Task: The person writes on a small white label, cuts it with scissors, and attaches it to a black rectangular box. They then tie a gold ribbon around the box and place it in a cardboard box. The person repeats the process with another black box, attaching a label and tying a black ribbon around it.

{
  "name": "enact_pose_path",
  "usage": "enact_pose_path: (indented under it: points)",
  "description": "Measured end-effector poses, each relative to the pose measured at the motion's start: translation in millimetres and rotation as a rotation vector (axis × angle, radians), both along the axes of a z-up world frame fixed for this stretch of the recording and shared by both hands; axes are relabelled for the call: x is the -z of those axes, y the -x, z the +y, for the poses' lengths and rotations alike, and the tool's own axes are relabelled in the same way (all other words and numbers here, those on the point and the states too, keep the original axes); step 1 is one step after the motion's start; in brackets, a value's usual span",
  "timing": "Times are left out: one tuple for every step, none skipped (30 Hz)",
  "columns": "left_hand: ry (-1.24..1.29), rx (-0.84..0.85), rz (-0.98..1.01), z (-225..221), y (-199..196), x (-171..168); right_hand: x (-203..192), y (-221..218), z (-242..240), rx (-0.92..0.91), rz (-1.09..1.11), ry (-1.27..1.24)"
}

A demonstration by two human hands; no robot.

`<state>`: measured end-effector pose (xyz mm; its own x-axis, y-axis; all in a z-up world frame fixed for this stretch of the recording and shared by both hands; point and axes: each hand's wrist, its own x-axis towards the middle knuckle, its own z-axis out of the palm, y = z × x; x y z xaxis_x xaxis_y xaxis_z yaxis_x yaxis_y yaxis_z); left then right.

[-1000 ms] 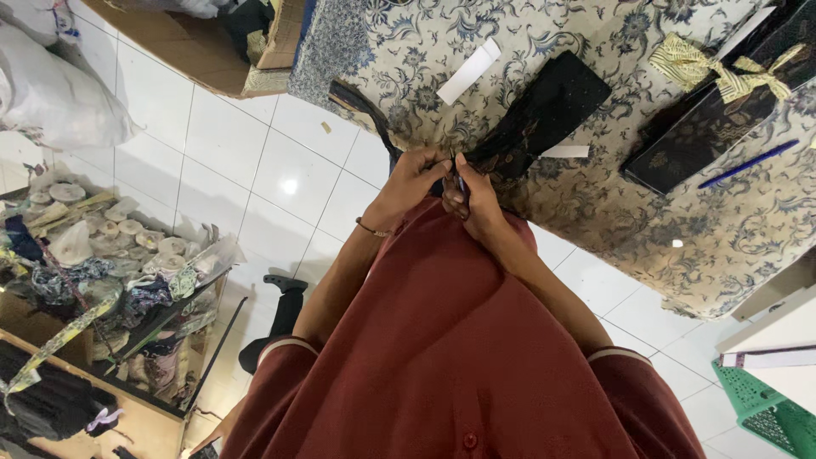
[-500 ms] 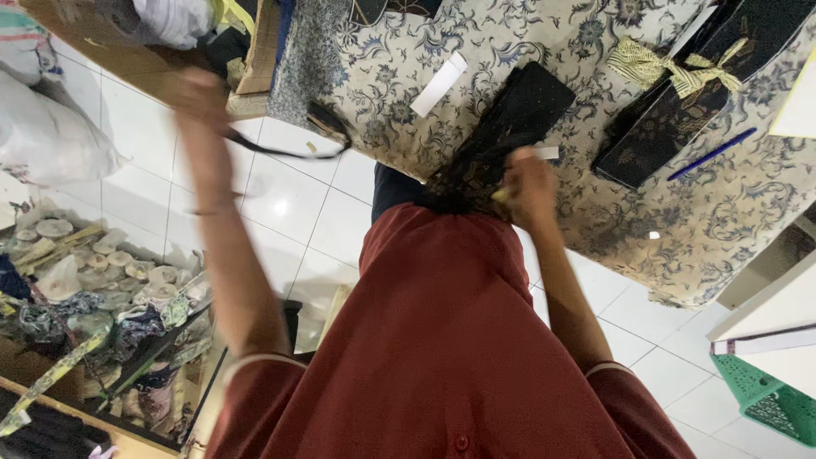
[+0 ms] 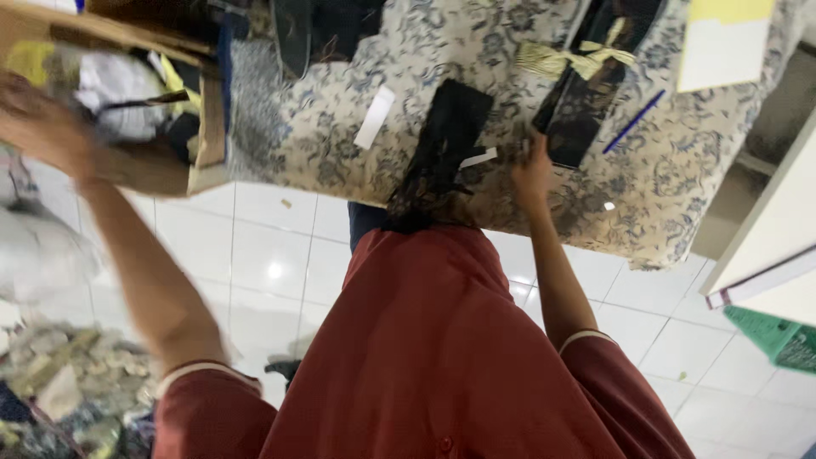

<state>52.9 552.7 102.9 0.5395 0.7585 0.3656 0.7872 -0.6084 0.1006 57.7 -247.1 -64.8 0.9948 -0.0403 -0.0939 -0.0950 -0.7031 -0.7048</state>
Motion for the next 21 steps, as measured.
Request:
enact_pose_path:
  points:
    - [-0.093,0.048,0.036,-32.7,-7.3,25.3,-0.7,3.3,-1.2,-0.072,-0.124,-0.023]
    - [0.225,-0.074,0.065,-72.5,-8.2,51.1,-2.3,7.1,-4.8,-0.003,-0.019,-0.034]
    - [0.247,0.026,0.031,-123.0,-14.5,75.3,-4.5,13.9,-6.7,0.067,0.085,-0.048]
    - [0.291,0.14,-0.014,-178.5,-16.2,95.2,-5.3,18.0,-9.7,0.137,0.189,-0.065]
    - [0.337,0.333,-0.085,-242.0,-5.3,112.2,-4.8,19.5,-19.0,0.191,0.026,-0.071]
    - [0.425,0.507,-0.093,-304.4,7.3,123.1,-3.4,21.5,-31.7,0.243,-0.138,-0.074]
    - [0.523,0.66,-0.089,-362.2,19.8,127.9,-1.7,23.9,-49.1,0.284,-0.3,-0.071]
    - [0.634,0.773,-0.038,-413.8,31.5,127.4,2.7,19.1,-68.8,0.443,-0.223,-0.022]
    - [0.654,0.995,0.005,-452.4,34.4,123.4,8.8,9.8,-90.0,0.597,-0.146,0.023]
    - [0.871,0.932,0.229,-481.5,39.3,115.3,13.1,5.5,-111.4,0.597,-0.269,0.054]
    - [0.971,0.843,0.252,-503.4,36.3,108.8,17.3,-0.1,-130.0,0.589,-0.393,0.083]
    - [1.07,0.753,0.277,-516.7,32.4,101.7,19.2,-5.7,-147.5,0.611,-0.363,0.101]
    - [1.062,0.74,0.319,-519.6,26.6,94.6,19.8,-12.9,-161.0,0.631,-0.336,0.114]
    - [1.052,0.727,0.362,-519.9,19.8,89.3,18.1,-16.5,-168.6,0.65,-0.308,0.127]
    - [1.039,0.715,0.404,-518.6,11.4,85.9,14.6,-18.0,-169.9,0.65,-0.252,0.265]
    - [1.117,0.735,0.434,-518.0,3.9,84.4,8.2,-18.7,-169.2,0.648,-0.193,0.401]
    - [1.192,0.754,0.464,-516.7,-3.9,84.0,0.4,-21.4,-165.4,0.641,-0.134,0.533]
    - [1.266,0.773,0.494,-516.6,-11.2,84.9,-7.7,-25.6,-157.0,0.654,-0.125,0.433]
    - [1.254,0.731,0.602,-517.5,-16.5,86.0,-14.2,-30.6,-141.6,0.666,-0.116,0.33]
    - [1.239,0.686,0.708,-520.6,-20.0,89.0,-19.7,-37.9,-125.6,0.676,-0.107,0.227]
    - [1.22,0.632,0.824,-520.8,-16.9,92.0,-21.9,-48.5,-109.2,0.568,-0.163,0.207]
